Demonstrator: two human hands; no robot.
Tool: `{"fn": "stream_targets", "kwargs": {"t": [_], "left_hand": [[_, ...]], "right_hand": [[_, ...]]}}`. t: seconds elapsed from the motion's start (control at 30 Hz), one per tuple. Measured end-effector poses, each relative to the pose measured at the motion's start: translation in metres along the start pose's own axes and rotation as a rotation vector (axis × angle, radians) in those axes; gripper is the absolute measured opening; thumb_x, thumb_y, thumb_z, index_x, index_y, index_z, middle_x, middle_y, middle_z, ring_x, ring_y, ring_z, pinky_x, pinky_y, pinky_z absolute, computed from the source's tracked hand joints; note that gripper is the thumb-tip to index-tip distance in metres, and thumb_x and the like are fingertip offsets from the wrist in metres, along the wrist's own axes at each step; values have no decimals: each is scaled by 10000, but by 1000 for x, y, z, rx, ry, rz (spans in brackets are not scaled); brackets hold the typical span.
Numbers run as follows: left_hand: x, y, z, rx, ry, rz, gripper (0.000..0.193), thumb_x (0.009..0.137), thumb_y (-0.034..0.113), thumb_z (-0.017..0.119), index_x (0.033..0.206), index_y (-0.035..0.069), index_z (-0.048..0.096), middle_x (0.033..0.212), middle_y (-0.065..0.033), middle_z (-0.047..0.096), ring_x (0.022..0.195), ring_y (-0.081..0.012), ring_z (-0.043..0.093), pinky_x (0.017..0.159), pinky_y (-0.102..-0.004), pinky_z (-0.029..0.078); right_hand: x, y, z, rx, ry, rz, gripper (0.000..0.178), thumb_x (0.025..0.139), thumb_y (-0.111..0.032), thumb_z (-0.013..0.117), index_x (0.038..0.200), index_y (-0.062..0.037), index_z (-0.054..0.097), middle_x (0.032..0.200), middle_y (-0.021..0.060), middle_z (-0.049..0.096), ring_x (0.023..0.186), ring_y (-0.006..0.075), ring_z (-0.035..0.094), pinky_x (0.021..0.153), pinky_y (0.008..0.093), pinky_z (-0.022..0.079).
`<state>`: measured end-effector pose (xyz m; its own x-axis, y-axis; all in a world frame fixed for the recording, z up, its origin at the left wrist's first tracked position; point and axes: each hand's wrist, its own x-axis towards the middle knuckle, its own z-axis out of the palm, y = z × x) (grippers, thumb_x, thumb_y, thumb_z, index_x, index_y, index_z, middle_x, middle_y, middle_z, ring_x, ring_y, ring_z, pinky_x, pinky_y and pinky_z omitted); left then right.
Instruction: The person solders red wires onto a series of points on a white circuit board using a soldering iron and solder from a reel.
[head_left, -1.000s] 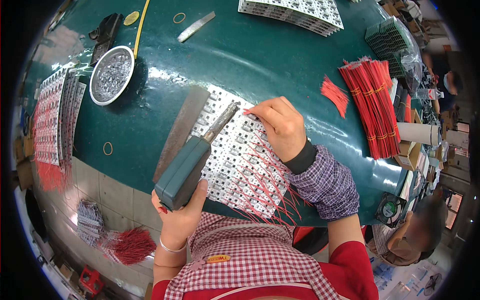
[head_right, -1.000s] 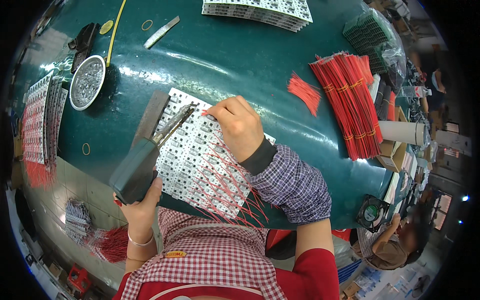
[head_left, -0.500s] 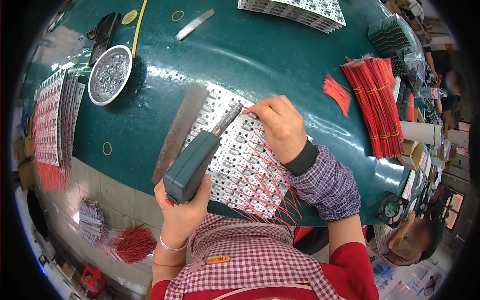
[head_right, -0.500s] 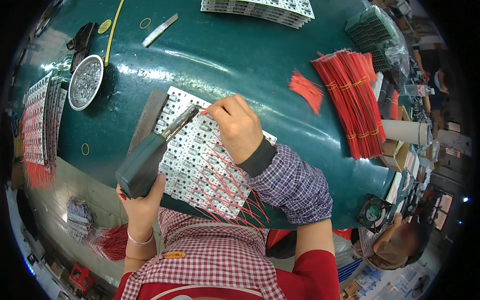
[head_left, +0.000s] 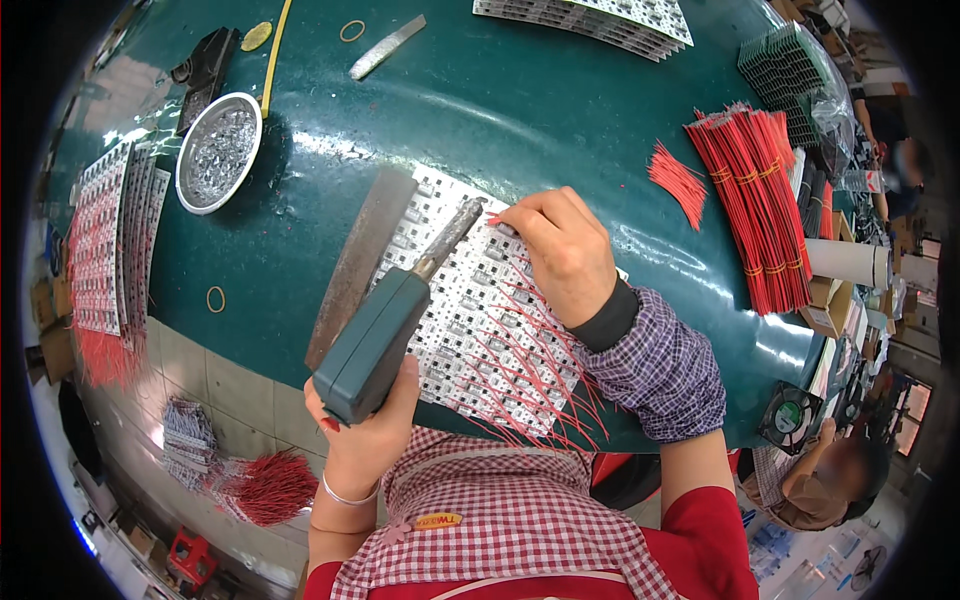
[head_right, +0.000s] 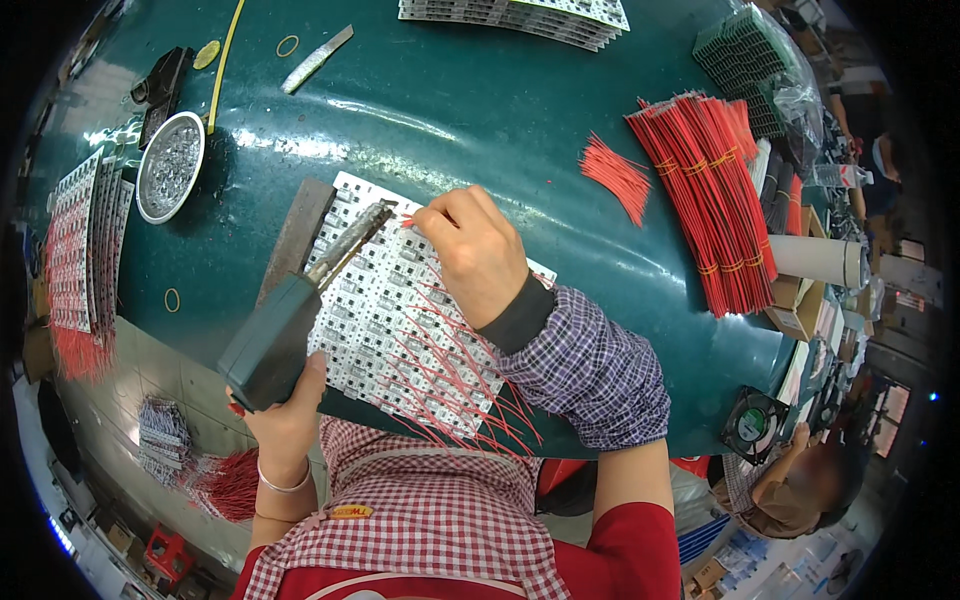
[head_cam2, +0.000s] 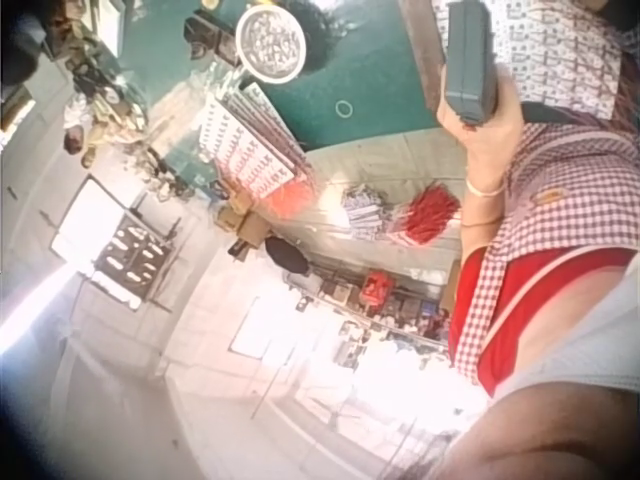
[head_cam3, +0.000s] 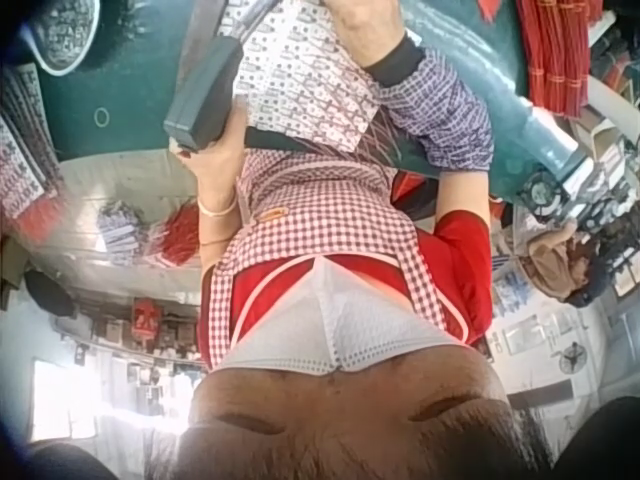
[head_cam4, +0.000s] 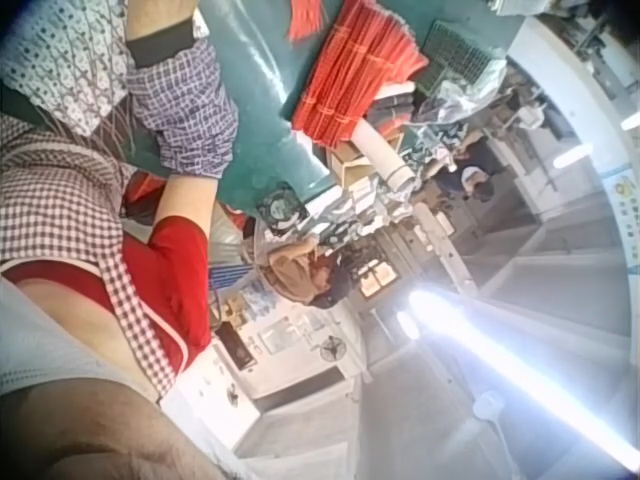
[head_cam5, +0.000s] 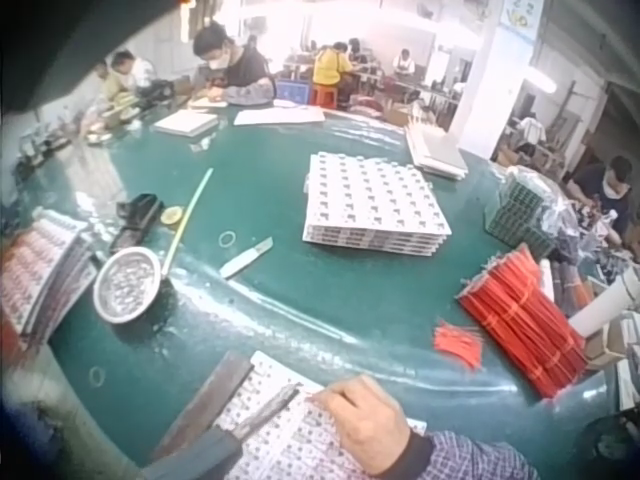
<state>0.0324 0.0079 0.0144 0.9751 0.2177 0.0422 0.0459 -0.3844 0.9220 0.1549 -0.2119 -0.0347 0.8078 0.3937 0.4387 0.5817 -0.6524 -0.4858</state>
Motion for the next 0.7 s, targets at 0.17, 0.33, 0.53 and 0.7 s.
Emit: {"fn": "stream_targets", "kwargs": {"t": [0.17,0.33,0.53,0.7], "left_hand": [[-7,-3,0,-25,88,-100,176,796,36,822,944,-2,735,820,-53,704,650,-126,639,613,-282,503],[-7,-9,0,12,91,-36,174,793,35,824,940,4,736,849,-58,715,669,-130,645,611,-283,500],[2,-4,5,-68,53,-23,176,789,-4,796,945,-28,718,872,-83,713,696,-149,660,649,-290,521],[6,-2,4,-105,13,-54,165,793,-34,764,942,-51,695,860,-101,697,700,-155,658,657,-291,518]], "right_hand": [[0,-1,-1,8,-2,10,253,762,102,710,968,-46,714,925,94,648,851,294,646,709,389,538],[1,-2,-2,6,-5,10,249,770,101,707,974,-41,707,933,103,635,861,302,647,717,393,538],[0,-4,-3,5,-6,39,245,775,94,697,978,-43,700,932,113,618,872,305,641,723,397,536],[1,-8,-4,-18,-55,53,261,786,78,662,1006,-53,711,929,105,578,853,287,615,714,386,531]]}}
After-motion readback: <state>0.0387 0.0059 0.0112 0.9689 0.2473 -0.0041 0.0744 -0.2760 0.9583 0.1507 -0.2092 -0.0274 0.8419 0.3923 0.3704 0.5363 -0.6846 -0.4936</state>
